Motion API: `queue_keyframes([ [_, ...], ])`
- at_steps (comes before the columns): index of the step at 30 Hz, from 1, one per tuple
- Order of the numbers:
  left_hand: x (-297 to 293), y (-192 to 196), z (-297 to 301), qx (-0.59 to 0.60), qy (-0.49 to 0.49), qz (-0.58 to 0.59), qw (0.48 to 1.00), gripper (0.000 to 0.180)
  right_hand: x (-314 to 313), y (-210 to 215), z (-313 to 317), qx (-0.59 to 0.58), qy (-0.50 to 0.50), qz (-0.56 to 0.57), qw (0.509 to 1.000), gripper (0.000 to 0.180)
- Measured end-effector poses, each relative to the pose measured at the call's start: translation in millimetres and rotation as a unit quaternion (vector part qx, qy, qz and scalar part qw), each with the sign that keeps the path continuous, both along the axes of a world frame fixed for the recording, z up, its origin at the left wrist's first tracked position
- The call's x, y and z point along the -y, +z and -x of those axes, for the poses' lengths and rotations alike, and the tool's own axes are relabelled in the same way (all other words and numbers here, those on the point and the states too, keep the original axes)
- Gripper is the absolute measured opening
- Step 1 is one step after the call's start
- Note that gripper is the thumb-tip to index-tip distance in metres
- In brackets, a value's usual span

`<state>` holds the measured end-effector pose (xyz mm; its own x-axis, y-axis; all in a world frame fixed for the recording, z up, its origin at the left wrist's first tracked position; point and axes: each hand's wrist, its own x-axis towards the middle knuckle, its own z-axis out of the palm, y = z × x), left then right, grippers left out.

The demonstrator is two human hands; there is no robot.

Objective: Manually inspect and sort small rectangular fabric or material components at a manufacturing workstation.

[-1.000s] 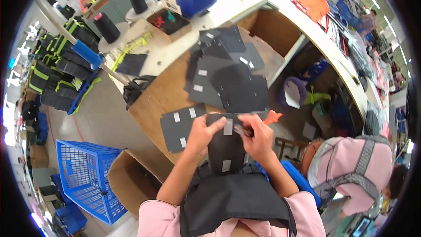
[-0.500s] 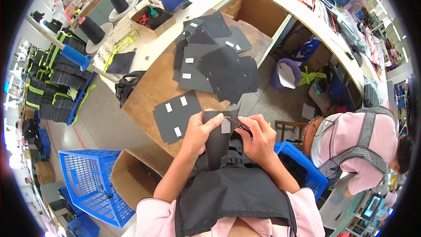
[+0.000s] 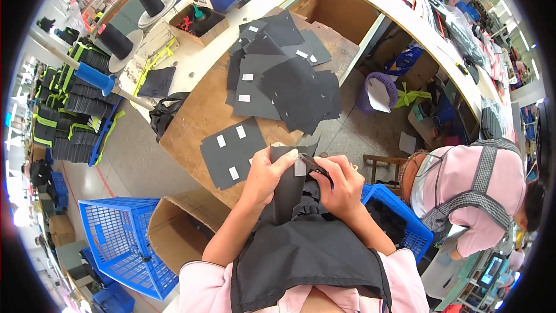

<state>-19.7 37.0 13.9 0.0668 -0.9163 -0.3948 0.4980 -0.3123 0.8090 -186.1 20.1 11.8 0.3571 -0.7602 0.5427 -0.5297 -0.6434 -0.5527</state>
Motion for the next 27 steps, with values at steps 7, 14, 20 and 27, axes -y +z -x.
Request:
queue_keyframes([
  [7, 3, -6, -1, 0.019, 0.003, -0.016, 1.000, 0.009, 0, -1, 1, 0.024, 0.001, 0.013, 1.000, 0.025],
  [14, 6, -7, -6, 0.030, -0.020, -0.026, 0.999, 0.010, 10, 3, 5, 0.061, 0.018, -0.050, 0.997, 0.031],
  [20, 12, 1, -6, 0.030, -0.082, 0.011, 0.996, 0.009, 63, 4, 21, 0.082, 0.100, -0.381, 0.915, 0.020],
  [27, 14, -23, -5, 0.036, -0.083, 0.006, 0.996, 0.021, 57, -1, 22, 0.044, 0.174, -0.422, 0.889, 0.014],
])
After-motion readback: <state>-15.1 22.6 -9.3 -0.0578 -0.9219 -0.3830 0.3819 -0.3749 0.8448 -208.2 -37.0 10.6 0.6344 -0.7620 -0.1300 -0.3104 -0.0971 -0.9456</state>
